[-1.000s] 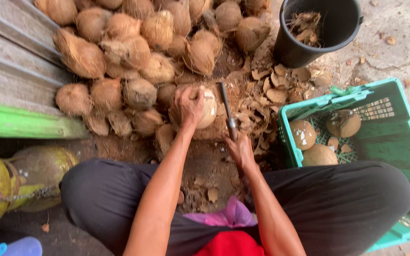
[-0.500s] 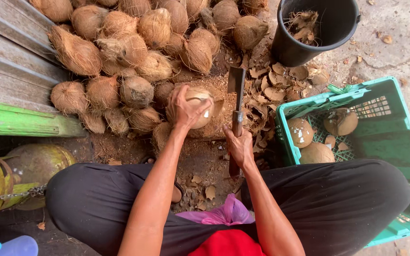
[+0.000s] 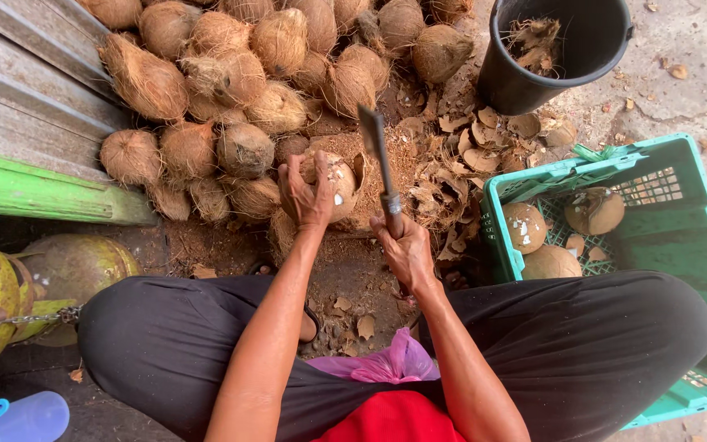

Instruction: The person sits on the ground and husks coconuts one at a time, chopping off the outer husk with a heavy bladed cleaver. Husked coconuts are placed into a green plastic crate, and discarded husk pieces accumulate on the ground beside a pile of unhusked coconuts.

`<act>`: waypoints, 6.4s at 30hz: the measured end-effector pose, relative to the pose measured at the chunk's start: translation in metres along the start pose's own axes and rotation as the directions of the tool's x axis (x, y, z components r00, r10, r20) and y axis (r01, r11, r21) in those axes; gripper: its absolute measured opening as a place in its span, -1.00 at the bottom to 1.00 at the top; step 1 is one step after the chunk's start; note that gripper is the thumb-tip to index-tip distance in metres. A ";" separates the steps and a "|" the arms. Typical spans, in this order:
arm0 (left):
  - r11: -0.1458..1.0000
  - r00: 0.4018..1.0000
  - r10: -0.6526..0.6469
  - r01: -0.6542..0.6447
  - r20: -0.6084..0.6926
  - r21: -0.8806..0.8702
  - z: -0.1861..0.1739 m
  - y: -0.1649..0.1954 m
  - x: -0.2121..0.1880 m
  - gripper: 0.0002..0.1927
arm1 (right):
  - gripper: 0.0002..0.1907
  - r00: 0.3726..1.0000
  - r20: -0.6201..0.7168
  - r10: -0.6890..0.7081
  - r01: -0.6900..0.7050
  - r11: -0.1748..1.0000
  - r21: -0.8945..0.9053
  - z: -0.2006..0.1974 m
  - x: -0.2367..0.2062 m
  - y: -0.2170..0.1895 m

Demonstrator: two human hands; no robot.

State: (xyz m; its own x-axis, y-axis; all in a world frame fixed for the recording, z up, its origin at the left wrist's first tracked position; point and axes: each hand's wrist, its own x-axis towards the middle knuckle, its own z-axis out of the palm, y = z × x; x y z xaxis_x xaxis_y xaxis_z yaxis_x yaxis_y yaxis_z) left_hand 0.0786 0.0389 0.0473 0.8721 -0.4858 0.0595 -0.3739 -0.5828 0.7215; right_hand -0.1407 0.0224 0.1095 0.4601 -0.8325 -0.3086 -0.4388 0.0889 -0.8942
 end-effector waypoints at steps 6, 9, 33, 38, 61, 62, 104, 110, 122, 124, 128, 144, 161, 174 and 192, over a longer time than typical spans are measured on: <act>0.995 0.989 0.084 -0.091 -0.121 -0.050 0.000 -0.003 -0.016 -0.42 | -0.64 0.941 0.183 0.285 -0.275 0.958 -0.078 0.010 0.000 0.022; 0.992 0.992 0.100 -0.105 -0.080 -0.064 -0.009 0.001 -0.016 -0.36 | -0.62 0.895 0.268 0.356 -0.399 0.908 0.129 0.012 -0.004 0.024; 0.948 0.962 0.232 -0.256 -0.141 -0.189 -0.013 -0.016 -0.006 -0.50 | -0.59 1.000 0.013 0.028 -0.030 0.962 0.270 0.038 0.006 0.033; 0.955 0.970 0.215 -0.234 -0.114 -0.185 -0.011 -0.025 0.003 -0.48 | -0.75 0.939 0.262 0.224 -0.187 0.970 -0.158 0.043 0.015 0.054; 0.983 0.995 0.088 -0.094 -0.042 -0.158 -0.011 -0.006 -0.004 -0.31 | -0.67 0.978 -0.094 0.185 -0.144 0.932 0.331 -0.036 0.011 0.014; 0.983 0.999 0.034 -0.038 -0.026 -0.177 -0.005 -0.005 -0.003 -0.30 | -0.64 0.988 -0.050 0.145 -0.118 0.928 0.354 -0.033 0.007 0.010; 0.965 0.967 0.145 -0.184 0.210 0.184 0.034 0.037 0.017 -0.66 | -0.57 0.975 0.036 0.219 -0.221 0.939 0.265 -0.006 0.007 -0.009; 0.939 0.959 0.192 -0.242 0.210 0.244 0.034 0.040 0.018 -0.66 | -0.45 0.994 -0.105 0.036 -0.030 0.998 0.057 -0.006 0.008 -0.003; 0.963 0.960 0.213 -0.237 0.181 0.126 0.033 0.033 0.013 -0.62 | -0.62 0.994 -0.097 0.050 -0.061 0.991 -0.120 -0.006 0.025 0.019; 0.952 0.952 0.271 -0.287 0.145 0.103 0.028 0.034 0.017 -0.62 | -0.54 0.993 -0.120 0.001 0.000 1.000 0.008 -0.009 0.018 0.011; 1.000 0.954 -0.013 0.005 0.299 0.027 0.001 0.026 0.025 -0.55 | -0.58 0.993 -0.054 0.101 -0.089 0.976 0.197 -0.005 0.013 0.003; 0.979 0.988 -0.153 0.155 0.025 -0.131 0.000 -0.006 0.010 -0.49 | -0.66 0.998 -0.037 0.047 -0.044 0.997 0.066 0.028 -0.007 -0.016; 0.964 0.995 -0.060 0.079 0.084 -0.253 -0.002 -0.009 0.007 -0.30 | -0.64 0.966 0.169 0.197 -0.206 0.978 0.038 0.012 0.002 -0.027; 0.999 0.998 -0.032 0.033 0.054 -0.033 0.010 -0.001 0.005 -0.37 | -0.60 0.968 0.059 0.243 -0.235 0.966 -0.112 0.026 0.003 -0.010; 0.995 0.992 -0.006 0.018 0.123 -0.100 -0.009 -0.014 0.013 -0.30 | -0.63 0.985 0.039 0.169 -0.164 0.981 -0.103 0.022 0.011 -0.011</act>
State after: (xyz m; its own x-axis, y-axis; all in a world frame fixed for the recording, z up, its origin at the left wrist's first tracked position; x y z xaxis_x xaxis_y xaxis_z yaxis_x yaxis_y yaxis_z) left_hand 0.0977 0.0463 0.0441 0.8288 -0.5588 -0.0302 -0.3245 -0.5239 0.7876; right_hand -0.1137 0.0243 0.1090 0.4093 -0.7837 -0.4673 -0.5856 0.1671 -0.7932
